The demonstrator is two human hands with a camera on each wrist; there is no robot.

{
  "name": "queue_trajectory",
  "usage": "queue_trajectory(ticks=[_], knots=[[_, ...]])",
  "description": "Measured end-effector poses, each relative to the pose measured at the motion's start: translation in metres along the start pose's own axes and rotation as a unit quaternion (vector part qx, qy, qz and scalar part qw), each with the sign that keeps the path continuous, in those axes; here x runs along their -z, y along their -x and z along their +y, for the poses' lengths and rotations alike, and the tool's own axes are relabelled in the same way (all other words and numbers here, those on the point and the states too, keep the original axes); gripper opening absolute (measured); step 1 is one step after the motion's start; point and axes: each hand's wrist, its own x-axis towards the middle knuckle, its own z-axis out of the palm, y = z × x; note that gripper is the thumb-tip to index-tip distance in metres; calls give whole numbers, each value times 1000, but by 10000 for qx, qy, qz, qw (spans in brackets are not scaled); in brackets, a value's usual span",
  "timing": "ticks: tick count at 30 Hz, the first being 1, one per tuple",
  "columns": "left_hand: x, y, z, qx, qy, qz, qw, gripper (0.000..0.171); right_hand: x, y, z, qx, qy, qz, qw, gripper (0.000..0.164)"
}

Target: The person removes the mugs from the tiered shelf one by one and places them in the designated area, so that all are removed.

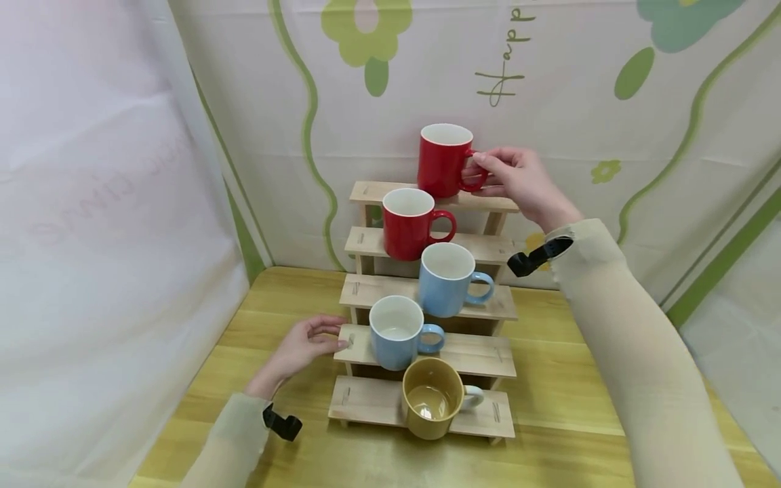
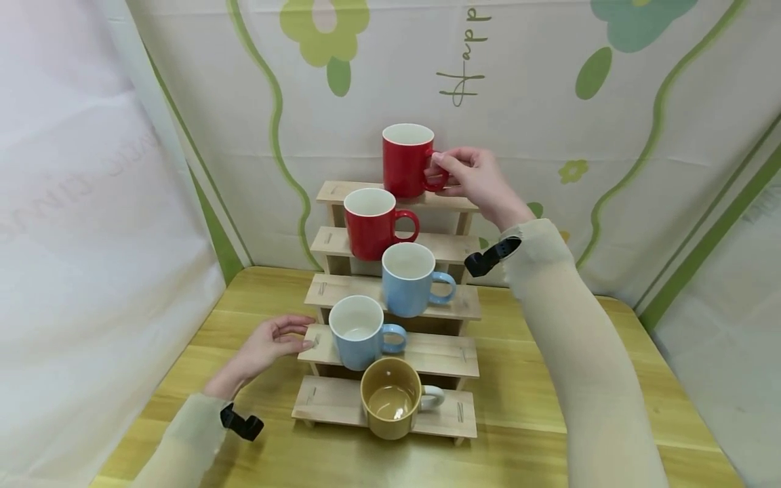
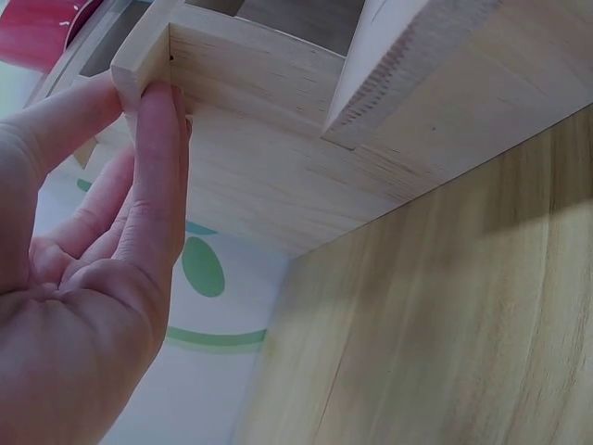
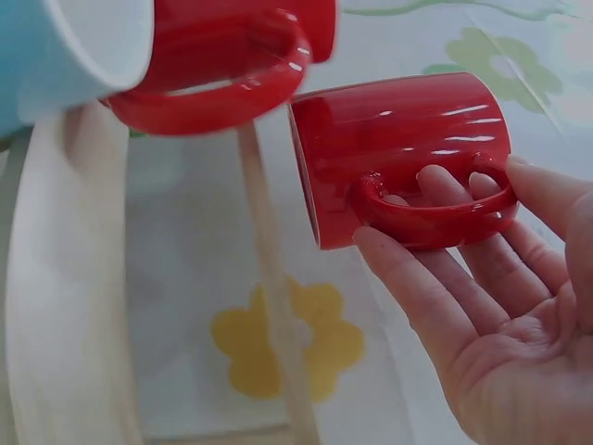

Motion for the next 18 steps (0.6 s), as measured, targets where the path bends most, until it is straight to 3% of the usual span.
queue_trajectory(ticks=[10,18], knots=[[3,-1,-3,-20,126,-7,9999,50,40,25,-7,-26,-4,305,9995,47],[3,0,-3,-13,155,0,9999,50,72,48,1,1,-685,515,9963,36]])
